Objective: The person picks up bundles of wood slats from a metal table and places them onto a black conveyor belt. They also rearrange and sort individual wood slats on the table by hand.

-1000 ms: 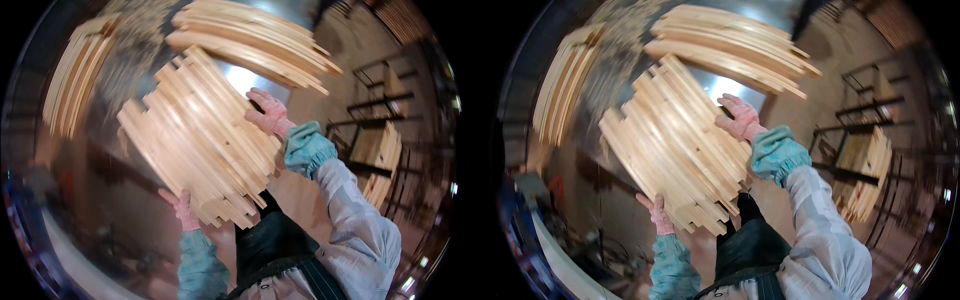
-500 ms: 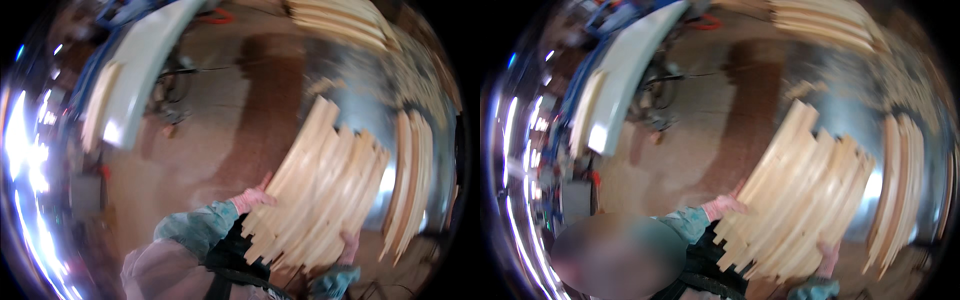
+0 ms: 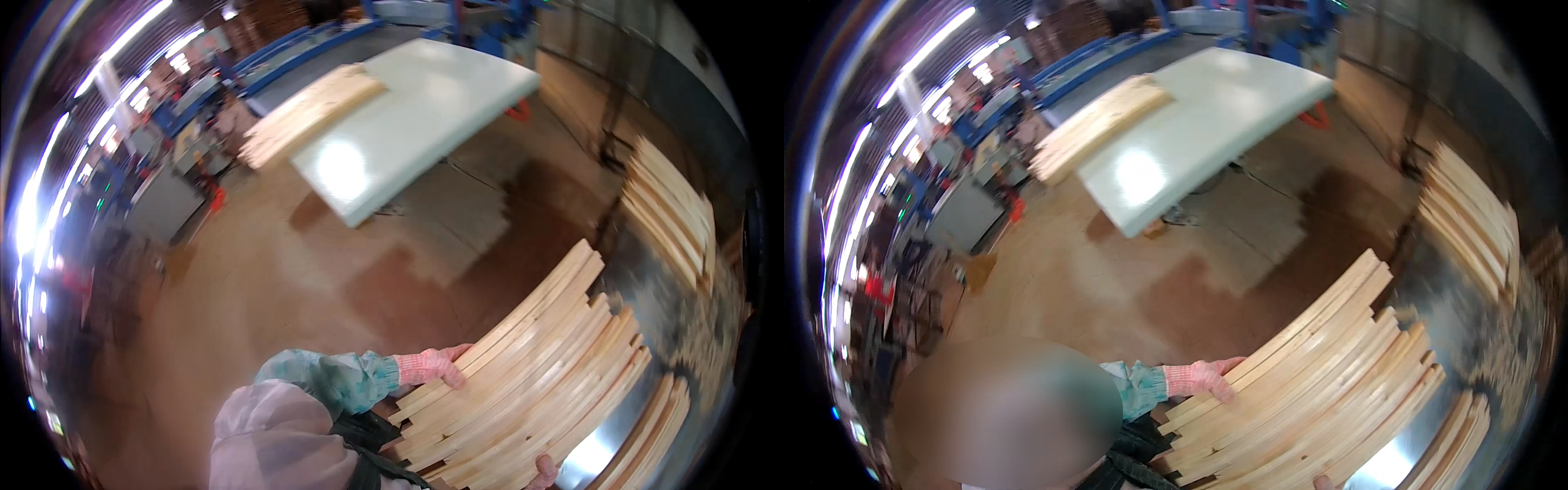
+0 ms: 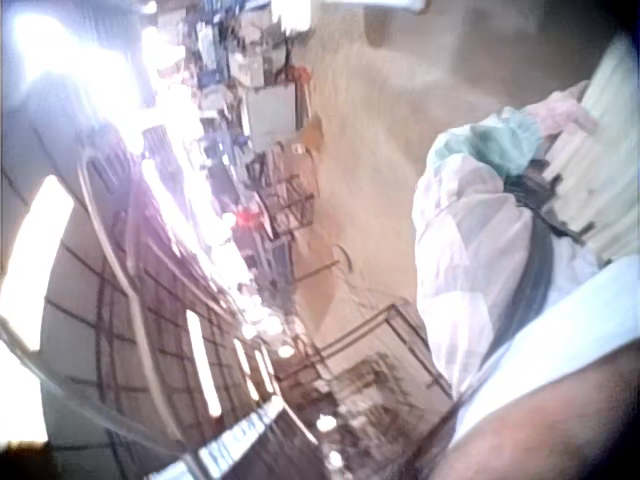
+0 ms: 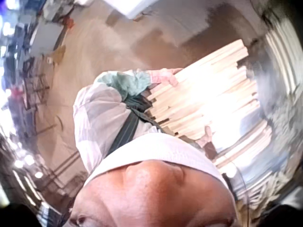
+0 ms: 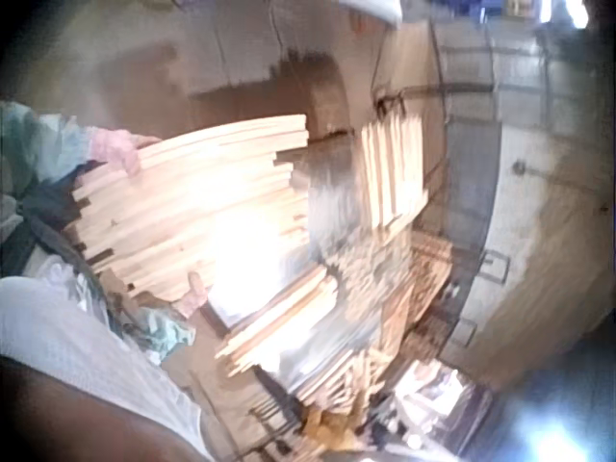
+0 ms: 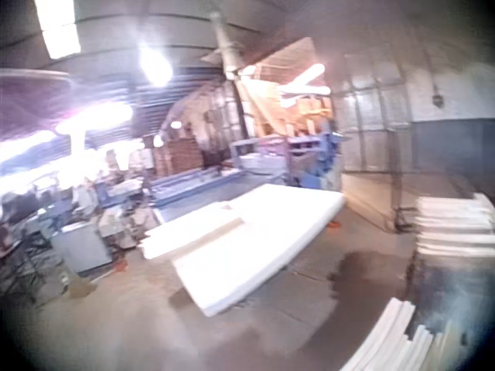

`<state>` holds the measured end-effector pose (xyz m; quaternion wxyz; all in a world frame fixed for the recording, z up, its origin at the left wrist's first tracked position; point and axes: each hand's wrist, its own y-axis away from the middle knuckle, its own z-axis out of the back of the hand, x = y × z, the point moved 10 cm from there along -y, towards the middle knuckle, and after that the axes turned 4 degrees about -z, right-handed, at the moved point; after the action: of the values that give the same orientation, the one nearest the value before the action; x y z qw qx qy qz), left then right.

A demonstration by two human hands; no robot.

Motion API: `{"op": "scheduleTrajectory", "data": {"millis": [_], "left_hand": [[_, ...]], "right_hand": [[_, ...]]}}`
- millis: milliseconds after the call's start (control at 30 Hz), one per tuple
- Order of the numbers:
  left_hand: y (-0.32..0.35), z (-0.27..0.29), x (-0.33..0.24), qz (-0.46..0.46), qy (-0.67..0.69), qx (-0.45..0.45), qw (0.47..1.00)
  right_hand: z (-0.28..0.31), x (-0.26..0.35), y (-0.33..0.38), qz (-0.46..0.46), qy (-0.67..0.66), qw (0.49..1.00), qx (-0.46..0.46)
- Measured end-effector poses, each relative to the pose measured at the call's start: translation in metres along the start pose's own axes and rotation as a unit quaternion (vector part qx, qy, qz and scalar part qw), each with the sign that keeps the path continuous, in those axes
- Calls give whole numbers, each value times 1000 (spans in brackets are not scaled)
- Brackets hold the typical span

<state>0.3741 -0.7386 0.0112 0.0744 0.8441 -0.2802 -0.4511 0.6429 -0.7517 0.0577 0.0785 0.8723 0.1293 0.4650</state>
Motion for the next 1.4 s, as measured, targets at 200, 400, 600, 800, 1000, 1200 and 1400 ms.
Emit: {"op": "scheduleTrajectory", "data": {"millis": [200, 400, 600, 800, 1000, 1200, 1400], "left_hand": [[76, 86, -150, -155, -125, -42, 979], [152, 210, -276, -174, -34, -114, 978], [152, 375, -384, -279, -368, -265, 846], [173, 387, -471, -85, -627, -346, 693], [327, 522, -609, -255, -667, -521, 467], [318, 646, -622, 123, -627, -541, 547], [307, 679, -664, 126, -589, -538, 590]], "right_hand": [[-131, -22, -64, -7, 13, 996, 86], [-294, -56, -135, 17, 11, 994, 108], [-430, -83, -218, -28, 71, 992, 97], [-445, -114, -305, 5, 177, 982, 65], [-523, -144, -268, 9, 130, 991, 15], [-557, -157, -282, 12, 107, 993, 50], [-568, -174, -316, 4, 77, 997, 14]]}}
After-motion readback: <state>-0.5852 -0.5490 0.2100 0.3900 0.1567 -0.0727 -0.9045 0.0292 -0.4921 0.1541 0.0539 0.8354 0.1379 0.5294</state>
